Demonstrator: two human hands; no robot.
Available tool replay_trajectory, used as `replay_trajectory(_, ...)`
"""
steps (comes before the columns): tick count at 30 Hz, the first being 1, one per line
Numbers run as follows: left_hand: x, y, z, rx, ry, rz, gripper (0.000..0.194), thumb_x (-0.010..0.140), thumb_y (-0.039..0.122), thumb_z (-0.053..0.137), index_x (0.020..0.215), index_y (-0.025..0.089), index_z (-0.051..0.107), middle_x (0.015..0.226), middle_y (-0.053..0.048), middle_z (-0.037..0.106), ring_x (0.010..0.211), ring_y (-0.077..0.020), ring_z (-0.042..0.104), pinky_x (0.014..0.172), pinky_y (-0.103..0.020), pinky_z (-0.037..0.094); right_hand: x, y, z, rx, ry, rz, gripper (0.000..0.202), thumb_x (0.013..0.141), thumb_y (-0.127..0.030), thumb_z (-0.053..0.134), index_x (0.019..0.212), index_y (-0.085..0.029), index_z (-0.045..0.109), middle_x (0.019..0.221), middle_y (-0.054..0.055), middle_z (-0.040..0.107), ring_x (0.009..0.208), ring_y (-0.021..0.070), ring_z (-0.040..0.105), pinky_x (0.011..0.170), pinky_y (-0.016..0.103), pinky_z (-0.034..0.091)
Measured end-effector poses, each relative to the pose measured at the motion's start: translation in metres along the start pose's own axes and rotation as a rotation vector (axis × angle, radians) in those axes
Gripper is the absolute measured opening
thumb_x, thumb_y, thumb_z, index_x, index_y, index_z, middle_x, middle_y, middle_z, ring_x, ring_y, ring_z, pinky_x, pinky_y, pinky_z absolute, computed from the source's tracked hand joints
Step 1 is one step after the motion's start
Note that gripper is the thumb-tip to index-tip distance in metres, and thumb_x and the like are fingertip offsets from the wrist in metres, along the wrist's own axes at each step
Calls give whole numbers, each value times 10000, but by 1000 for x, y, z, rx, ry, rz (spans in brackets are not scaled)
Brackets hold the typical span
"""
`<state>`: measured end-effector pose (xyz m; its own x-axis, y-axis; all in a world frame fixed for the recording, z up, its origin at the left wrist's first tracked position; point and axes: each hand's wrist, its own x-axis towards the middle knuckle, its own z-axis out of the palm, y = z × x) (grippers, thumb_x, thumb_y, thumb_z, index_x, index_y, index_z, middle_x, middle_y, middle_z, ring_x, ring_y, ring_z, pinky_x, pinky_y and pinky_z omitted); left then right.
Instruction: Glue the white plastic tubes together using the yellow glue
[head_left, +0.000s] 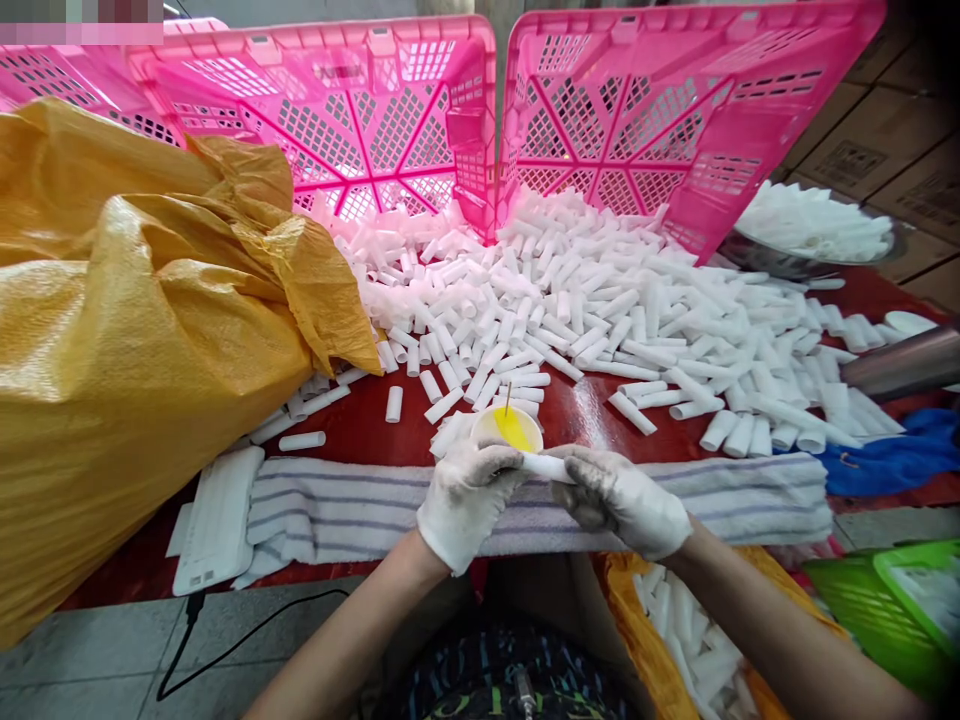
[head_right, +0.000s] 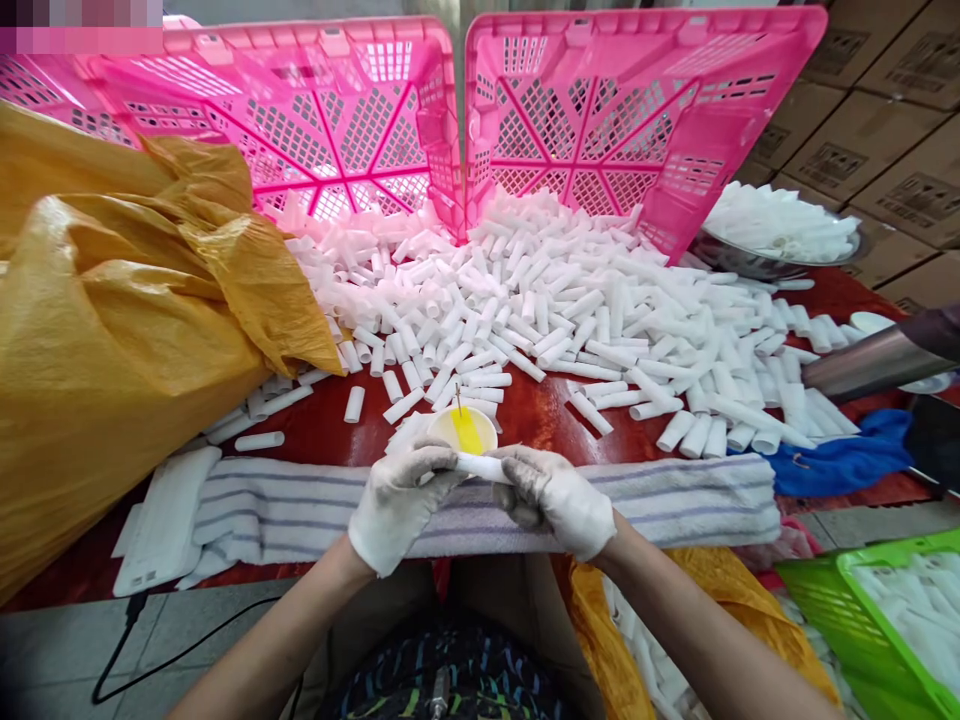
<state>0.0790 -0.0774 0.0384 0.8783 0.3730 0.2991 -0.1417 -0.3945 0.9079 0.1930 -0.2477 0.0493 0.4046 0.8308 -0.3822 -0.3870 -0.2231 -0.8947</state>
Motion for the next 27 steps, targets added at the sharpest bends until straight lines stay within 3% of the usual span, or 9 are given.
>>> replay_trajectory(4, 0, -12, -18, 126, 139, -166, 289, 852, 298, 609, 1119, 188, 623, 1054, -70, 673, 918, -161, 652, 841, -297, 552, 25, -5, -14, -2, 194, -57, 548, 777, -542, 639, 1123, -119, 587, 621, -29, 497, 435, 57, 337, 399, 205, 212)
replay_trajectory(7, 0, -31, -34, 385, 261, -286, 280, 860, 322, 586, 1086, 165, 634, 1010, -75, 678, 900, -179, 651, 892, -338, 526, 51, 1, -26, -214, 287, -148, 501, 781, -525, 647, 1076, -120, 641, 685, 12, 595, 516, 91, 482, 465, 231, 387)
replay_trajectory(9, 1, -42, -40, 529, 240, -285, 260, 848, 326, 595, 1041, 163, 657, 993, -74, 672, 906, -194, 641, 911, -353, 508, 63, 9, -30, -355, 300, -278, 426, 792, -492, 654, 1039, -146, 673, 849, 58, 669, 700, 142, 608, 642, 286, 513)
replay_trajectory(11, 3, -50, -43, 622, 181, -283, 277, 833, 338, 615, 1050, 173, 666, 1011, -73, 659, 944, -207, 626, 929, -352, 491, 68, 19, -32, -447, 291, -429, 351, 783, -467, 678, 971, -172, 696, 944, 71, 685, 848, 184, 646, 794, 332, 538)
replay_trajectory(14, 8, -55, -43, 690, 69, -342, 320, 817, 348, 638, 1099, 199, 666, 1053, -67, 638, 1005, -213, 599, 947, -329, 469, 64, 29, -31, -499, 305, -522, 323, 768, -477, 693, 903, -184, 707, 890, 66, 691, 845, 210, 664, 798, 344, 562)
replay_trajectory(17, 15, -55, -42, 761, 0, -406, 357, 822, 358, 631, 1146, 212, 660, 1051, -70, 627, 1016, -221, 584, 948, -329, 456, 57, 33, -30, -537, 334, -489, 366, 804, -445, 668, 1082, -206, 678, 1033, 73, 694, 960, 229, 660, 881, 361, 551)
replay_trajectory(20, 23, -50, -41, 847, -40, -440, 359, 833, 393, 605, 1150, 236, 670, 1040, -76, 620, 1012, -248, 573, 918, -359, 461, 53, 37, -28, -595, 349, -509, 326, 853, -398, 619, 1120, -217, 665, 1065, 67, 689, 971, 218, 660, 918, 365, 534)
replay_trajectory(24, 28, -43, -41, 912, -72, -461, 318, 828, 386, 602, 1109, 270, 693, 1060, -73, 620, 1025, -277, 559, 899, -386, 459, 54, 41, -27, -596, 330, -558, 286, 830, -411, 644, 1021, -204, 691, 906, 53, 689, 834, 206, 672, 792, 347, 569)
replay_trajectory(27, 27, -44, -39, 906, -58, -458, 334, 827, 393, 599, 1117, 255, 687, 1075, -79, 616, 1028, -279, 558, 904, -389, 459, 50, 40, -25, -618, 341, -577, 309, 819, -348, 666, 1103, -227, 667, 988, 61, 689, 906, 209, 663, 845, 353, 553)
